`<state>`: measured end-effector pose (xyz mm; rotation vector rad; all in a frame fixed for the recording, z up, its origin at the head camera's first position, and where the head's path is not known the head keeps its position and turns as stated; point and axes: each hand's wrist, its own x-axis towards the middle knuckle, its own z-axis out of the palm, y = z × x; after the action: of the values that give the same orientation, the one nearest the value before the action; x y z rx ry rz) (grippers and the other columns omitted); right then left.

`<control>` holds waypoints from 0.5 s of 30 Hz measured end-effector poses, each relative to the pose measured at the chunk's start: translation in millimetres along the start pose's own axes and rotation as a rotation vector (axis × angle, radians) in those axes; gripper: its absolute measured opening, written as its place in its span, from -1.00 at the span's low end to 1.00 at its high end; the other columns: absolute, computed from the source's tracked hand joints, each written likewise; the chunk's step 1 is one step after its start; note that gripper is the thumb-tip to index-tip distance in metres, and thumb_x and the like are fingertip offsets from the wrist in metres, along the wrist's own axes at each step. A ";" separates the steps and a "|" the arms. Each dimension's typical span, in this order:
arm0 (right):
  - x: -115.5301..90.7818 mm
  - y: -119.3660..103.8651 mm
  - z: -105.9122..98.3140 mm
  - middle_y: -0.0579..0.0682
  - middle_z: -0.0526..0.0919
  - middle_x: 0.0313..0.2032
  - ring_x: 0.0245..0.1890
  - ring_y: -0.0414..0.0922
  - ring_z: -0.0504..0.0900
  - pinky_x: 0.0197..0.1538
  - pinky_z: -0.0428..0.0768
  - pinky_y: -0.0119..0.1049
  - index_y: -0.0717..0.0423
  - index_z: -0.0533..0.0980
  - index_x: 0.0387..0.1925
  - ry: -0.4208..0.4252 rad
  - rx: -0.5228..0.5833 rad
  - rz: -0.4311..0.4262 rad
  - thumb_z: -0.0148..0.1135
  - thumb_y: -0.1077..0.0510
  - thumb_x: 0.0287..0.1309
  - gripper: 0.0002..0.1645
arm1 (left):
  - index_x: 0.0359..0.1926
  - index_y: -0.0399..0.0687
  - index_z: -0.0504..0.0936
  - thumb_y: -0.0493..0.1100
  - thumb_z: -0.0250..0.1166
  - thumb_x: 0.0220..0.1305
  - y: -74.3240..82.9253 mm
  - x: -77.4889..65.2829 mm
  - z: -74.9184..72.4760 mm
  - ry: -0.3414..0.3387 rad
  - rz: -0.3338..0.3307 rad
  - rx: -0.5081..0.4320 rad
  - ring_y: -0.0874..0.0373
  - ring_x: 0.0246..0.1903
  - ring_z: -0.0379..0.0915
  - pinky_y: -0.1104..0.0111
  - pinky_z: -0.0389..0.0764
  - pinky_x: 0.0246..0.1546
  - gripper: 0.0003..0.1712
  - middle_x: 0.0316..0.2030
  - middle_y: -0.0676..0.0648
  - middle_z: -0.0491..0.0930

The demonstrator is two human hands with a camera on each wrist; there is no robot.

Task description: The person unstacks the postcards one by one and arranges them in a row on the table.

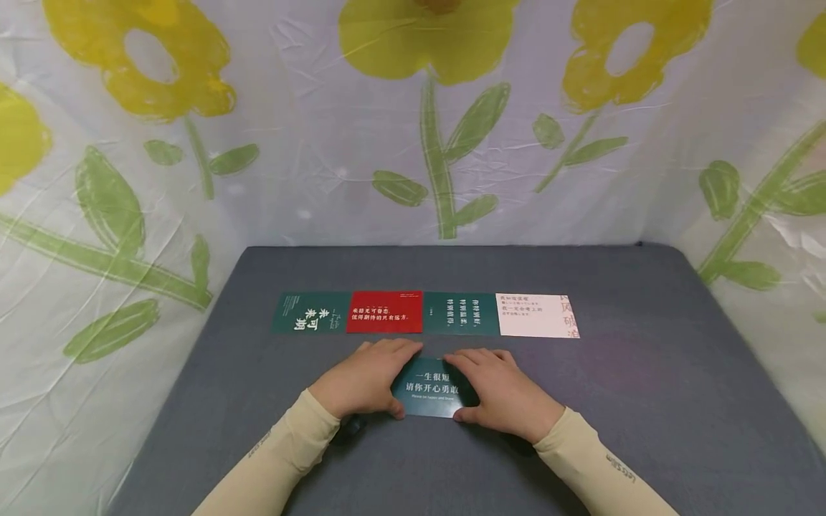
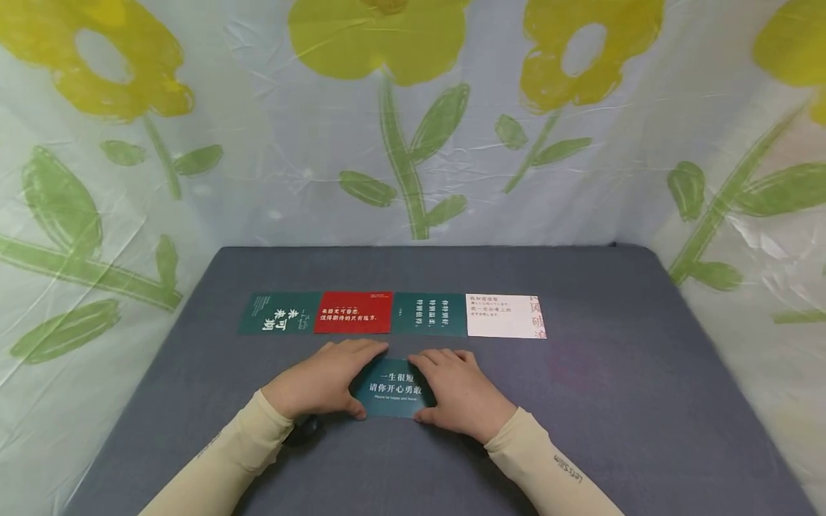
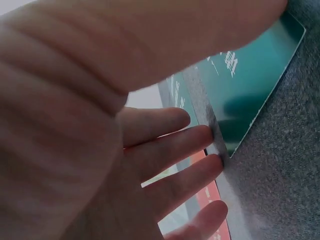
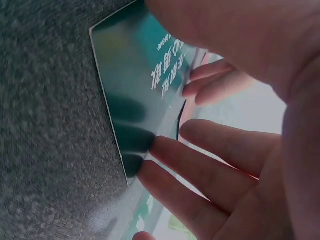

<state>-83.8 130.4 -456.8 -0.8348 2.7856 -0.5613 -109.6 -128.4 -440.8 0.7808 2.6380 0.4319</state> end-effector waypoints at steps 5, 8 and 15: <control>0.0 -1.4 0.1 0.05 0.67 0.34 0.36 0.08 0.61 0.38 0.44 0.21 0.09 0.54 0.43 0.013 -0.041 -0.005 0.75 -0.10 -0.02 0.00 | 0.58 -0.08 0.42 -0.01 0.79 -0.08 1.3 -1.5 1.7 0.007 -0.004 0.013 -0.08 0.49 0.41 -0.10 0.44 0.49 0.20 0.50 -0.09 0.50; -0.6 -2.2 -1.1 0.06 0.68 0.31 0.33 0.10 0.62 0.41 0.46 0.20 0.09 0.55 0.41 0.016 -0.062 0.006 0.76 -0.12 -0.05 0.01 | 0.57 -0.08 0.43 -0.02 0.78 -0.08 2.9 -1.2 1.5 0.006 -0.008 0.016 -0.09 0.48 0.42 -0.12 0.44 0.50 0.19 0.49 -0.09 0.51; 0.0 -2.3 -2.4 0.06 0.70 0.25 0.26 0.10 0.66 0.45 0.51 0.15 0.09 0.60 0.36 0.034 -0.073 0.003 0.75 -0.13 -0.07 -0.04 | 0.55 -0.08 0.46 -0.04 0.79 -0.08 3.7 -0.4 0.2 0.006 -0.003 0.017 -0.09 0.45 0.45 -0.13 0.46 0.50 0.15 0.47 -0.10 0.53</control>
<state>-83.4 129.4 -453.7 -0.8432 2.8532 -0.4810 -107.5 -125.6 -439.5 0.7823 2.6516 0.4126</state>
